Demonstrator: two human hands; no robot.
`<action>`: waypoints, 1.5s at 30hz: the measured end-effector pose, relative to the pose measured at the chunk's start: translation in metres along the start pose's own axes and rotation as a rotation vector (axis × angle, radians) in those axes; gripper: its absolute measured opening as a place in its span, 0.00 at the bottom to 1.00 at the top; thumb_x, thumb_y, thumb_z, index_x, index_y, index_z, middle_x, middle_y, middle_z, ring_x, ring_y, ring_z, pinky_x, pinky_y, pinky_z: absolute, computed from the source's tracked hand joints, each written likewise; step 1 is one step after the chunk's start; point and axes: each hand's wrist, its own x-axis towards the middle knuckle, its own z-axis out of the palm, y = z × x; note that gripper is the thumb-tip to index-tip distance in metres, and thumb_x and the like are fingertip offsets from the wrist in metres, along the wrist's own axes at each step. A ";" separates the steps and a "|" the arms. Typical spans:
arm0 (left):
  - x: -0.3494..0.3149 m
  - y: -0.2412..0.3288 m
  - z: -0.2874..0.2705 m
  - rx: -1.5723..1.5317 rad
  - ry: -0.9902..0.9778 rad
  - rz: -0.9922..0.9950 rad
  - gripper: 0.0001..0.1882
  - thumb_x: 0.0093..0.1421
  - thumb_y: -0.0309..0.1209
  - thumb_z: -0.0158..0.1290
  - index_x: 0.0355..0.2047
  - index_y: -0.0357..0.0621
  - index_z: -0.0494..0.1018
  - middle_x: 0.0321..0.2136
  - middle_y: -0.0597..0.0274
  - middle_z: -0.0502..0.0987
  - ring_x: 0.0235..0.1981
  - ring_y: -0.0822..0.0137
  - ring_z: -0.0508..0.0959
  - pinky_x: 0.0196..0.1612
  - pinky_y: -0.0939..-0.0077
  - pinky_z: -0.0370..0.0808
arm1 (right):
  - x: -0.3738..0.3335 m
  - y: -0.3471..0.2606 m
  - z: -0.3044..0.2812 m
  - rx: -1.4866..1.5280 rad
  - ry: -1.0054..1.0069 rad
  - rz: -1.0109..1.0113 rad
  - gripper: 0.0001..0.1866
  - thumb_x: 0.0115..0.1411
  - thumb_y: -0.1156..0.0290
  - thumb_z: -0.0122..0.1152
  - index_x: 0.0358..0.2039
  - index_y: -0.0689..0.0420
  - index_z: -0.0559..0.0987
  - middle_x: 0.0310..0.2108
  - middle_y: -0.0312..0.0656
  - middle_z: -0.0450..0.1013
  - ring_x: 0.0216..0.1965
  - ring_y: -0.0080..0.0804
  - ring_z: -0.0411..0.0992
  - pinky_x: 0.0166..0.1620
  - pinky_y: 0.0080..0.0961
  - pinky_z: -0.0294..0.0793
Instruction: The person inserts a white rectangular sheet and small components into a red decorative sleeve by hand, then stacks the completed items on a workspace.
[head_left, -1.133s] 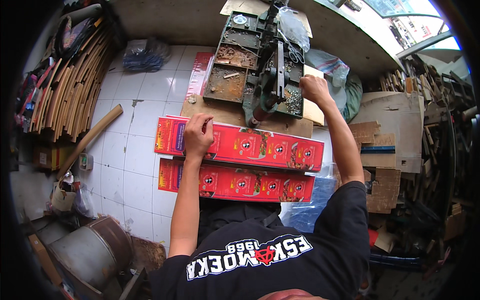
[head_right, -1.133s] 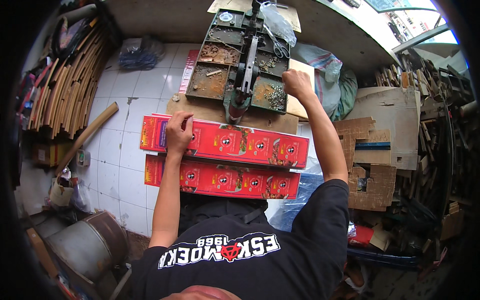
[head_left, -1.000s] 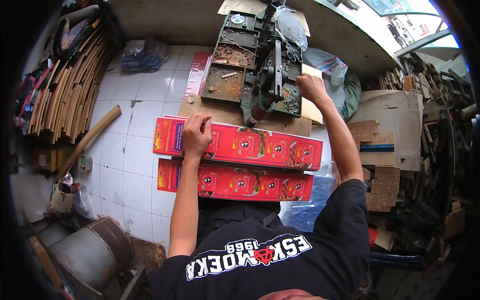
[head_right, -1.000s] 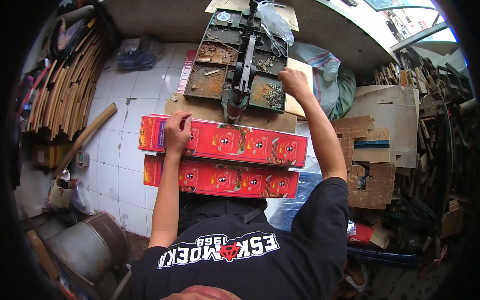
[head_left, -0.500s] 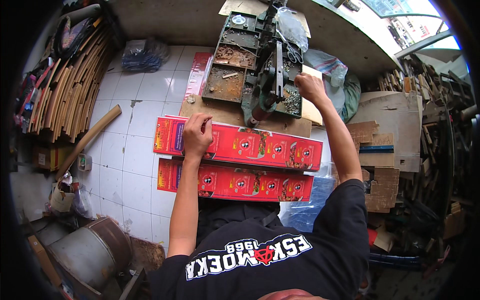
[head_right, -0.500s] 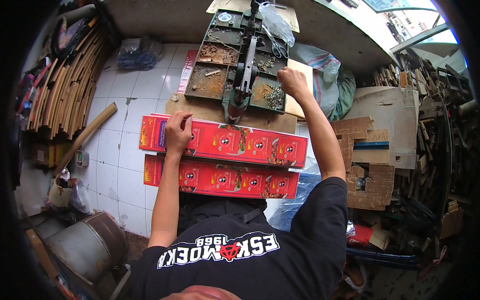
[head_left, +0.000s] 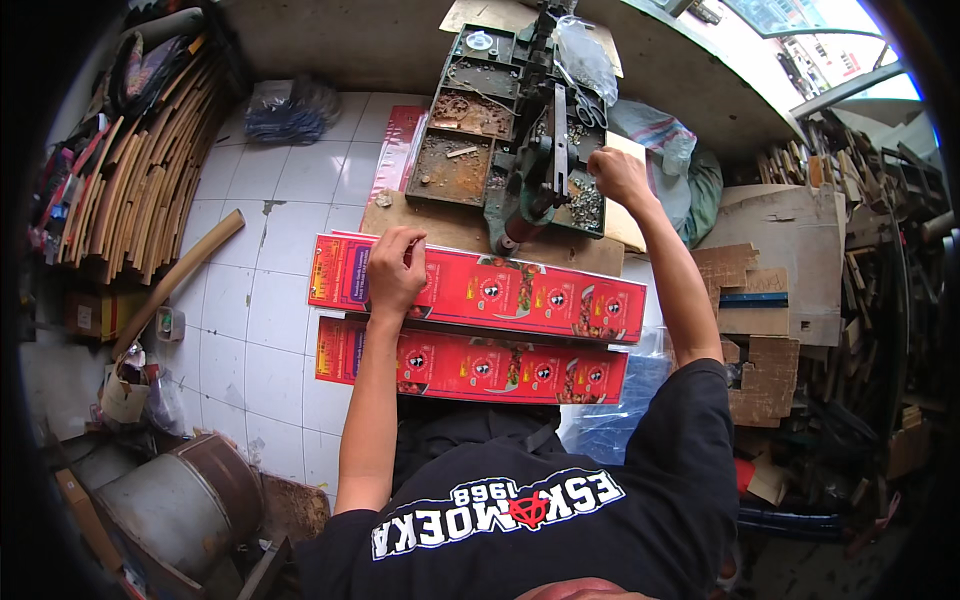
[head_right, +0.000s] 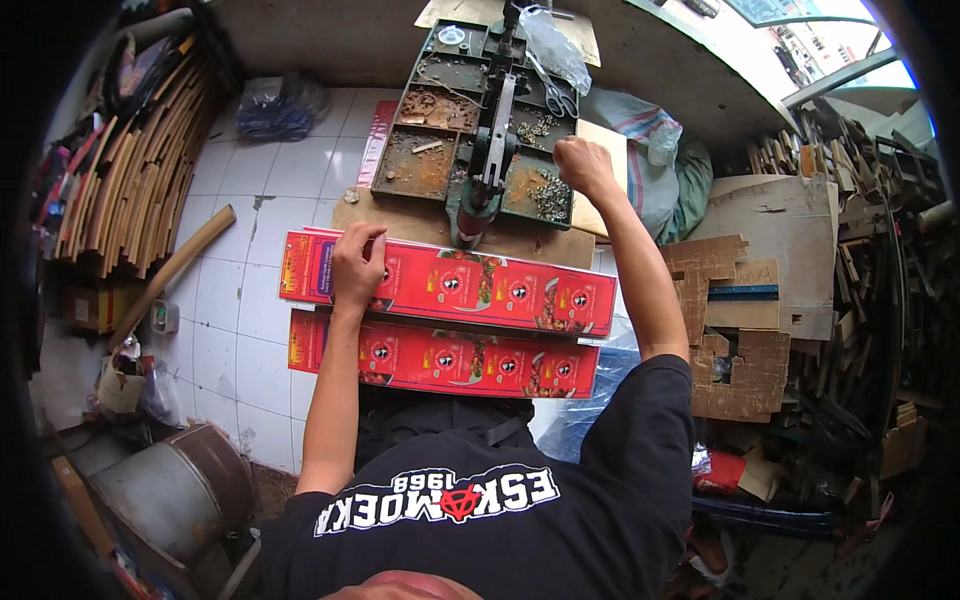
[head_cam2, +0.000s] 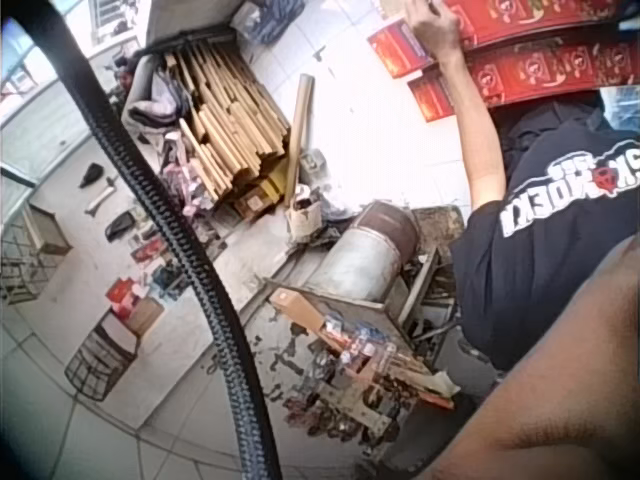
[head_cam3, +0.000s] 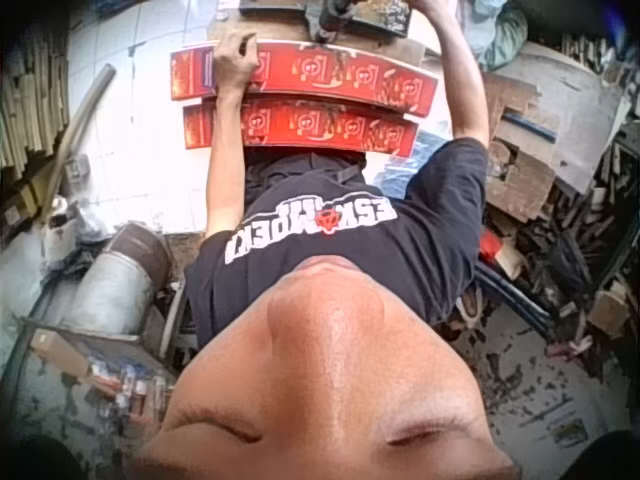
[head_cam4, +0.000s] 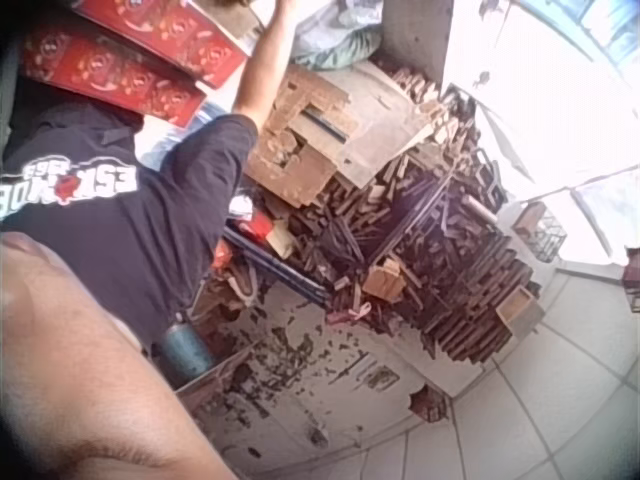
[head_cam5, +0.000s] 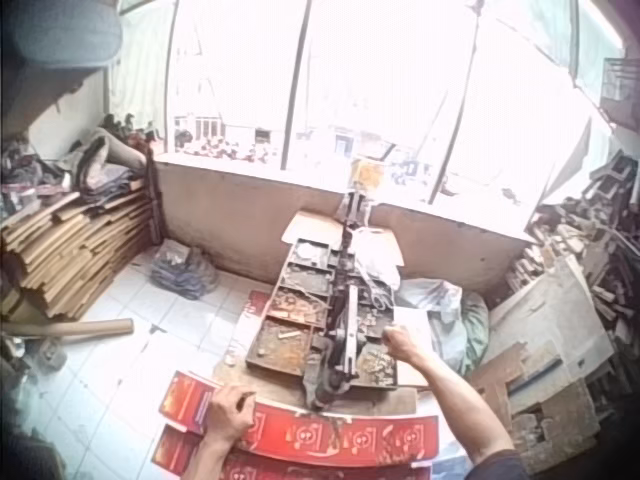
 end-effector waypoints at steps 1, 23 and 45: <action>0.000 0.002 0.000 -0.004 -0.003 -0.011 0.06 0.58 0.24 0.56 0.36 0.42 0.79 0.36 0.56 0.80 0.38 0.53 0.80 0.43 0.64 0.76 | -0.001 0.002 0.001 -0.018 -0.024 -0.003 0.08 0.55 0.73 0.57 0.32 0.49 0.84 0.36 0.43 0.79 0.40 0.45 0.79 0.44 0.41 0.78; 0.000 0.005 0.000 -0.022 0.002 -0.029 0.05 0.59 0.23 0.56 0.36 0.42 0.79 0.35 0.56 0.80 0.37 0.53 0.80 0.41 0.64 0.76 | 0.003 0.019 0.020 -0.042 -0.043 -0.006 0.07 0.52 0.72 0.58 0.29 0.52 0.84 0.31 0.45 0.80 0.37 0.47 0.79 0.40 0.42 0.77; -0.001 0.002 0.000 -0.022 0.003 -0.026 0.05 0.59 0.24 0.56 0.36 0.42 0.79 0.36 0.56 0.80 0.37 0.53 0.80 0.41 0.64 0.76 | -0.001 -0.003 -0.001 0.015 -0.093 -0.024 0.09 0.50 0.68 0.59 0.28 0.46 0.87 0.29 0.45 0.81 0.34 0.46 0.80 0.39 0.43 0.80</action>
